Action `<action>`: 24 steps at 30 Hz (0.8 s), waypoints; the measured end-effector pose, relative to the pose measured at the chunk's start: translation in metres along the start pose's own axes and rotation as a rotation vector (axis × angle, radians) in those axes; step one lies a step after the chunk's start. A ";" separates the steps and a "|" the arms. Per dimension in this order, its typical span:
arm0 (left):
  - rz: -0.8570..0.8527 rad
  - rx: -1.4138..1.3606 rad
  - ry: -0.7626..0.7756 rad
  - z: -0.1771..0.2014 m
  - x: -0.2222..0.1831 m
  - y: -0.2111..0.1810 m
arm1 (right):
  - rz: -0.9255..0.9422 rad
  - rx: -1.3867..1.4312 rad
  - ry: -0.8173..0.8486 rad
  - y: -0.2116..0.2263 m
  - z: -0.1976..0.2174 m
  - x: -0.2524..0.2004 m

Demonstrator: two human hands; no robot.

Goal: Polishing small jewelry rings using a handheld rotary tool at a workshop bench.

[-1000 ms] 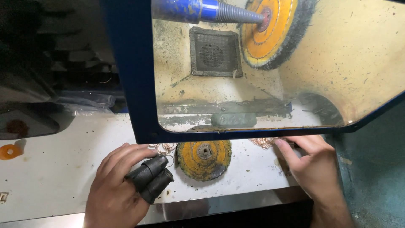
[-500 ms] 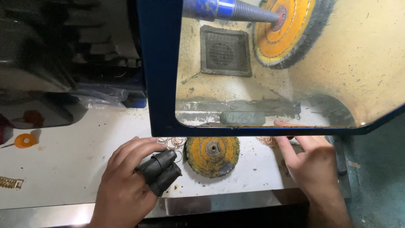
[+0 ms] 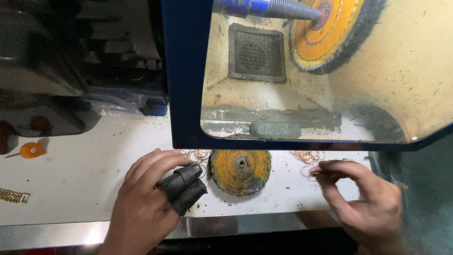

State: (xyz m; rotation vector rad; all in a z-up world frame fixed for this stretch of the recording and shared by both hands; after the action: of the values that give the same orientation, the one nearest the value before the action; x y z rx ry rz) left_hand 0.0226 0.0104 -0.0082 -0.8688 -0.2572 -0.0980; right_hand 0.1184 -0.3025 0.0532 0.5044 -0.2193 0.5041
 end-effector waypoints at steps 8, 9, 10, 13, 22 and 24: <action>-0.024 -0.029 -0.061 0.004 0.000 -0.008 | 0.272 0.178 0.324 0.022 -0.047 0.019; -0.028 -0.067 -0.034 0.006 0.000 -0.010 | 0.259 0.217 0.311 0.022 -0.047 0.019; -0.035 -0.108 -0.007 0.006 0.000 -0.012 | 0.243 0.254 0.298 0.021 -0.045 0.019; 0.037 -0.240 0.101 -0.006 -0.009 -0.021 | 0.100 0.213 0.324 0.015 -0.044 0.017; -0.373 0.058 0.217 -0.060 0.005 -0.051 | 0.029 0.135 0.305 0.012 -0.043 0.013; -0.350 0.032 0.201 -0.058 0.001 -0.051 | 0.150 0.112 0.228 0.026 -0.038 0.010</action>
State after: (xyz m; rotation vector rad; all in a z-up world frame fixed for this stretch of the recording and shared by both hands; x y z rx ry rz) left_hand 0.0246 -0.0669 -0.0054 -0.7691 -0.2195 -0.5037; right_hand 0.1171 -0.2590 0.0341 0.5375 -0.0098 0.7183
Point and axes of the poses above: each hand's wrist, its own x-axis towards the middle knuckle, its own z-axis out of the back of the hand, y = z × x, the point moved 2 cm from there along x, towards the middle knuckle, and after that the axes turned 6 degrees about -x, right-handed, at the moved point
